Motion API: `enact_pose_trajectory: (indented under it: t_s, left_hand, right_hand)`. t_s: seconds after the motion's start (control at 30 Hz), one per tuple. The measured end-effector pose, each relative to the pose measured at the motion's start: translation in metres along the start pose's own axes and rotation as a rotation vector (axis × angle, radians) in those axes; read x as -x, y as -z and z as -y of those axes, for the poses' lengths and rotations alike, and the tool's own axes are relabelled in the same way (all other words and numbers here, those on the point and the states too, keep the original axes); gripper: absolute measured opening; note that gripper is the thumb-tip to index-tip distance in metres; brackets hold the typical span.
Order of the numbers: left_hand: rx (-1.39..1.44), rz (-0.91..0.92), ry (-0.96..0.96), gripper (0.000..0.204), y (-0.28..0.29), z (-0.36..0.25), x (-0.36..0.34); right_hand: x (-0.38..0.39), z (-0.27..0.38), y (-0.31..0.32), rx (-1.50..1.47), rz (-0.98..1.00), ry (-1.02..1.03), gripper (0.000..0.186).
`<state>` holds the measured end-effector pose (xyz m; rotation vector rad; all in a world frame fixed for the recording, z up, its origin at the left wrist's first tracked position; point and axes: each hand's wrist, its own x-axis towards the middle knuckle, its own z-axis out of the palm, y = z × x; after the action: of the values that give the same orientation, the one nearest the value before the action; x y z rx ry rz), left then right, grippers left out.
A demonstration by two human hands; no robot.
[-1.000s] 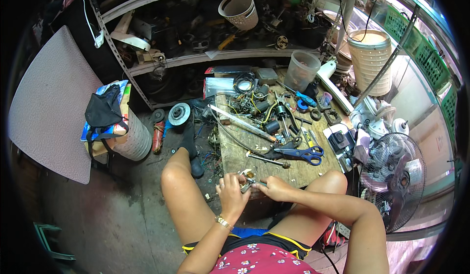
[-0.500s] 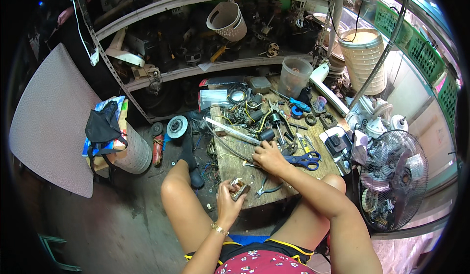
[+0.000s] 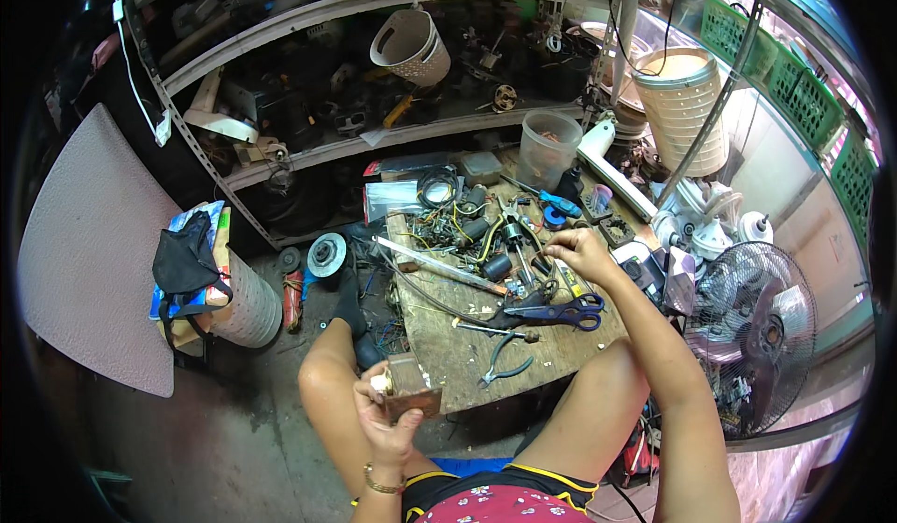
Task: The person manipulates a small electrical component by hand, using a pair of pliers to adjust wires and clear debris from the part on a wooden workbench.
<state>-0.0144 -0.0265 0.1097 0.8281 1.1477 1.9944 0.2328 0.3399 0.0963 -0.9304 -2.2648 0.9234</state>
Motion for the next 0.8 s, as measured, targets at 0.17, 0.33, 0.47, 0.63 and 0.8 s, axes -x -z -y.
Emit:
enact_pose_trajectory:
  t_s: [0.17,0.33,0.47,0.63,0.8]
  left_hand:
    - [-0.828,0.187,-0.147,0.05,-0.019,0.01,-0.038]
    - [-1.229,0.353,-0.053,0.061,-0.009,0.075,-0.025]
    - [-1.257,0.368,0.122,0.063,-0.003,0.093,-0.019]
    - [-1.227,0.295,-0.281,0.107,-0.059,0.04,-0.048]
    - [-0.473,0.385,-0.079,0.09,-0.121,0.05,-0.069]
  right_hand:
    - [-0.001,0.017,0.023,-0.04,-0.276,-0.086,0.018]
    - [-0.005,0.08,0.032,-0.258,-0.129,-0.068,0.034]
    - [0.002,0.106,0.03,-0.339,0.021,-0.082,0.029]
    - [0.008,0.143,0.01,-0.021,0.258,0.094,0.035]
    - [0.009,0.199,-0.031,-0.65,0.269,0.035,0.033]
